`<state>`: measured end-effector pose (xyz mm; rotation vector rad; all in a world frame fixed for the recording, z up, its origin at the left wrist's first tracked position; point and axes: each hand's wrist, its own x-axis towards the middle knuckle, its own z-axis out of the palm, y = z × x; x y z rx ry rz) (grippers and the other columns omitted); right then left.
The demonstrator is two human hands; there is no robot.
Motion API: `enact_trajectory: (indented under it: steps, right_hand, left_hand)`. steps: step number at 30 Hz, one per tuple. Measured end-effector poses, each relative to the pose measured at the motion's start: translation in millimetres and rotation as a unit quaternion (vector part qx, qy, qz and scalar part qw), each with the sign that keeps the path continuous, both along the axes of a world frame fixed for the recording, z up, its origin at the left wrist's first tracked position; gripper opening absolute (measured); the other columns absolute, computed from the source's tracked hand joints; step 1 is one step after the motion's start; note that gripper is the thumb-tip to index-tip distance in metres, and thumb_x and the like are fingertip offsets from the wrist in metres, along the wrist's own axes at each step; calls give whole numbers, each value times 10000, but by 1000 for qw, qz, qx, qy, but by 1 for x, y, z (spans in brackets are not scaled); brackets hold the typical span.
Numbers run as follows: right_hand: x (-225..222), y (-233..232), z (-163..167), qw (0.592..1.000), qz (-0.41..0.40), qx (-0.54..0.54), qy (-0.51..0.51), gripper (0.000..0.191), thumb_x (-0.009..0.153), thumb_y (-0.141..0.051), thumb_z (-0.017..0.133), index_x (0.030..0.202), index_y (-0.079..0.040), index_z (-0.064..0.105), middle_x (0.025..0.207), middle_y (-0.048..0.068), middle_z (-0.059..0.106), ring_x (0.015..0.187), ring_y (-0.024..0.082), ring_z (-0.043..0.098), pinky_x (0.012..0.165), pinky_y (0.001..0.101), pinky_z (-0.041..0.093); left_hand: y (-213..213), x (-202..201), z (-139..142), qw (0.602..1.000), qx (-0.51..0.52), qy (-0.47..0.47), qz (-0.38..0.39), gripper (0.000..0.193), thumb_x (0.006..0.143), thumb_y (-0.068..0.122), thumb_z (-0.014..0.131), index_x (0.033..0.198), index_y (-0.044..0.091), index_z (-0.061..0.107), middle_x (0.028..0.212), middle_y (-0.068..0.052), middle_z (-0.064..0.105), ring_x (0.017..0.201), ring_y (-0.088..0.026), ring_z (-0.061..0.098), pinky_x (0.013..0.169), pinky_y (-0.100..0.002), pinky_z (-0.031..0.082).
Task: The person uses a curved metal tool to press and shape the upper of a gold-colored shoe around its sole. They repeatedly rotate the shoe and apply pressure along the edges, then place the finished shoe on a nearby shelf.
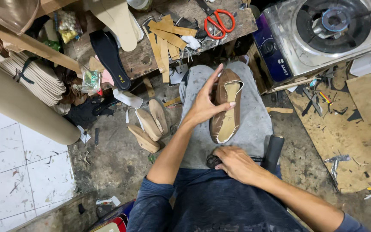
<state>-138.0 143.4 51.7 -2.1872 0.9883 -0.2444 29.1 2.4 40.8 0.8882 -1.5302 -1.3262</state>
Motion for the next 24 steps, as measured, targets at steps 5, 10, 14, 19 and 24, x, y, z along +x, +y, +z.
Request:
enact_trajectory:
  steps: [5,10,14,19,24]
  right_hand:
    - [-18,-2,7,988,-128,10,-90,254,870,-206,740,996,-2,656,933,173,640,888,352,657,759,431,530]
    - [-49,-34,8,893,-265,202,-301,217,1041,-174,576,1066,-23,729,1038,87,763,995,179,723,910,348,552]
    - [-78,-40,22,895,-249,284,-238,154,1050,-117,651,1069,15,573,1121,156,699,888,210,758,826,391,583]
    - [-92,-50,48,937,-154,275,-154,102,968,-92,621,1023,-8,599,1167,125,739,1001,202,732,947,355,527]
    - [-79,-64,74,943,-143,290,-79,309,893,-72,606,1192,-80,683,1239,60,737,1224,168,629,1063,336,433]
  left_hand:
    - [-10,12,-31,996,-41,39,-75,976,850,301,844,1632,97,296,1619,-114,385,1509,-246,397,1263,-390,315]
    - [-31,-6,-65,995,16,91,30,364,1168,359,574,1116,4,638,1063,-102,711,1006,-171,618,1036,-329,509]
    - [-40,-14,-63,993,28,116,3,400,1142,298,565,956,-27,705,956,-70,671,938,-145,590,913,-308,462]
    - [-35,-24,-41,986,69,145,-37,535,1102,380,458,878,0,760,1042,-65,771,932,-108,681,890,-259,528]
    - [-20,-38,-27,992,87,89,13,552,1085,389,493,868,-29,782,767,-50,757,688,-95,668,668,-247,537]
